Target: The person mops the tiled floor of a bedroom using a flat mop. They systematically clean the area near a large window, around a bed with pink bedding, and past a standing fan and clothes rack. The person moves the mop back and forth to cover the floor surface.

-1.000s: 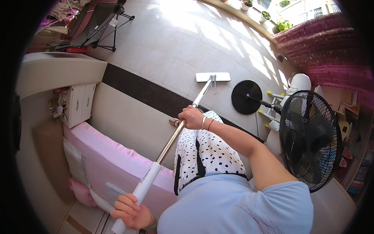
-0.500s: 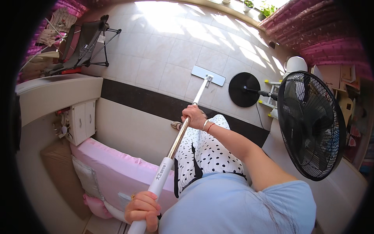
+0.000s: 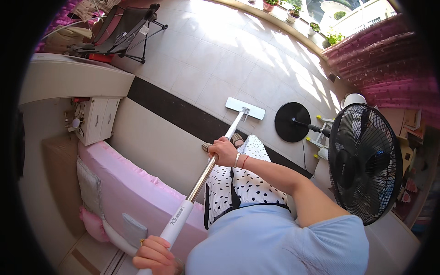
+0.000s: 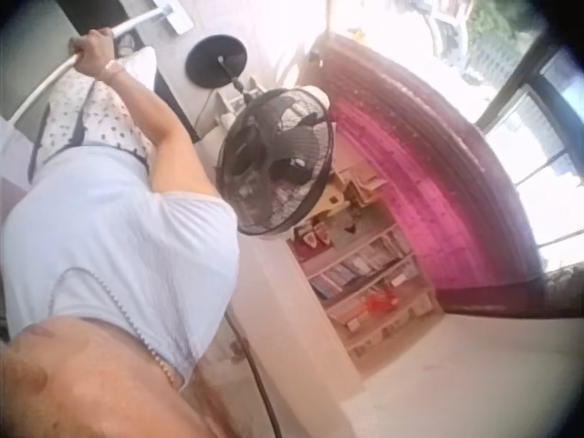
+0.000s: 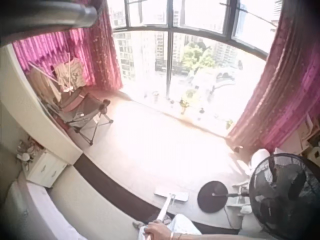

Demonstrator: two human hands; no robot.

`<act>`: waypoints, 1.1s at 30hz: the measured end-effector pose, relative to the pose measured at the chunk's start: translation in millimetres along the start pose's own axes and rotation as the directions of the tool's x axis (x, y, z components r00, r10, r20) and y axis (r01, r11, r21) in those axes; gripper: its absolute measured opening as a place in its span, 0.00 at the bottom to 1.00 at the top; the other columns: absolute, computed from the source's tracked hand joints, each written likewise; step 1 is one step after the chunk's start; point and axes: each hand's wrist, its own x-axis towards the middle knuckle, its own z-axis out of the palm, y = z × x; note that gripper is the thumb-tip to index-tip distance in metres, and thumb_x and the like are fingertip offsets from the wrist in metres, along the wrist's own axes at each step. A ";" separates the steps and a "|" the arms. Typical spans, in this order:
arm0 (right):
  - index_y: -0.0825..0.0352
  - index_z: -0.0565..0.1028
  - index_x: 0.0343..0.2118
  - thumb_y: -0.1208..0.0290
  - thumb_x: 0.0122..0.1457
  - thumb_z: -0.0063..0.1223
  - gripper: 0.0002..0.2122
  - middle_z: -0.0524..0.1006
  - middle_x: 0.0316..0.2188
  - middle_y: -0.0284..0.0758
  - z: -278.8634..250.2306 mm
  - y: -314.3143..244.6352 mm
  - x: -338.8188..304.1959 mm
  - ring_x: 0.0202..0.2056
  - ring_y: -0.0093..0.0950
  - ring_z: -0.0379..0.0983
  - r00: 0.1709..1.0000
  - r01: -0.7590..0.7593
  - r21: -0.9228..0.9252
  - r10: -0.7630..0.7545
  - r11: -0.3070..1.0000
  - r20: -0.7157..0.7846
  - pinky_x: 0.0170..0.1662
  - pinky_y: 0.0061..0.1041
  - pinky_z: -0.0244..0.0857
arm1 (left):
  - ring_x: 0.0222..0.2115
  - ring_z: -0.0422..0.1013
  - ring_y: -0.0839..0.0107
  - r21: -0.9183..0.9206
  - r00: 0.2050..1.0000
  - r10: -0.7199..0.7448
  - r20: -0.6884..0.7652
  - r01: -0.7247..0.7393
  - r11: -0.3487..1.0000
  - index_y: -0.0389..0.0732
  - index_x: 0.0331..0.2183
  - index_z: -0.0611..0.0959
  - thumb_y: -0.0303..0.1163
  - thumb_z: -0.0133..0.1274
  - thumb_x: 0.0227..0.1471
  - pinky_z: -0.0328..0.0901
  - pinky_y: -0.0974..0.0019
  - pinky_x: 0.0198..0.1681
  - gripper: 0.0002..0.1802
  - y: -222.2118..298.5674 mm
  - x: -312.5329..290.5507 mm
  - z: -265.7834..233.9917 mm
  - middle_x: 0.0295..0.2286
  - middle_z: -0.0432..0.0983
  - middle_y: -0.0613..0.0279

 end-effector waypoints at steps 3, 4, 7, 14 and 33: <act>0.61 0.69 0.18 0.70 0.51 0.58 0.10 0.70 0.18 0.29 7.3 6.7 40.8 0.28 0.30 0.68 0.996 0.072 0.000 -0.072 0.997 -0.055 0.40 0.30 0.61 | 0.20 0.64 0.74 0.080 0.996 0.019 -0.083 -0.012 0.997 0.44 0.23 0.67 0.31 0.49 0.55 0.65 0.61 0.34 0.11 -11.5 -13.5 -6.9 0.17 0.65 0.67; 0.62 0.69 0.19 0.68 0.51 0.59 0.11 0.70 0.19 0.30 -1.2 25.7 48.3 0.29 0.31 0.68 0.996 0.052 -0.035 -0.054 0.998 -0.074 0.40 0.31 0.61 | 0.22 0.64 0.75 0.068 0.997 0.011 -0.078 -0.005 0.998 0.44 0.24 0.66 0.28 0.45 0.56 0.65 0.60 0.40 0.09 -32.1 -14.1 -8.0 0.17 0.63 0.68; 0.63 0.69 0.22 0.68 0.50 0.62 0.11 0.70 0.22 0.33 10.2 32.6 92.3 0.32 0.34 0.67 0.993 0.074 0.021 -0.072 0.997 -0.092 0.39 0.33 0.63 | 0.23 0.60 0.75 0.302 0.976 -0.057 -0.212 0.121 0.946 0.44 0.23 0.62 0.29 0.40 0.58 0.62 0.58 0.44 0.11 -56.7 -4.6 4.2 0.18 0.59 0.68; 0.63 0.69 0.15 0.71 0.48 0.56 0.09 0.72 0.18 0.34 43.3 26.4 102.1 0.30 0.33 0.68 0.993 0.121 0.061 -0.121 0.991 -0.002 0.41 0.32 0.63 | 0.24 0.58 0.75 0.328 0.886 -0.047 -0.461 0.219 0.919 0.44 0.23 0.60 0.28 0.41 0.58 0.61 0.58 0.43 0.12 -59.3 -8.8 -4.5 0.19 0.55 0.68; 0.62 0.75 0.17 0.63 0.46 0.57 0.09 0.74 0.18 0.35 -1.3 -35.6 -2.8 0.26 0.34 0.72 0.847 0.143 -0.059 -0.091 0.988 0.524 0.42 0.30 0.62 | 0.19 0.65 0.72 -0.085 0.966 -0.076 -0.247 0.056 0.995 0.42 0.23 0.68 0.32 0.58 0.51 0.68 0.60 0.30 0.14 2.6 -31.4 -37.8 0.17 0.66 0.66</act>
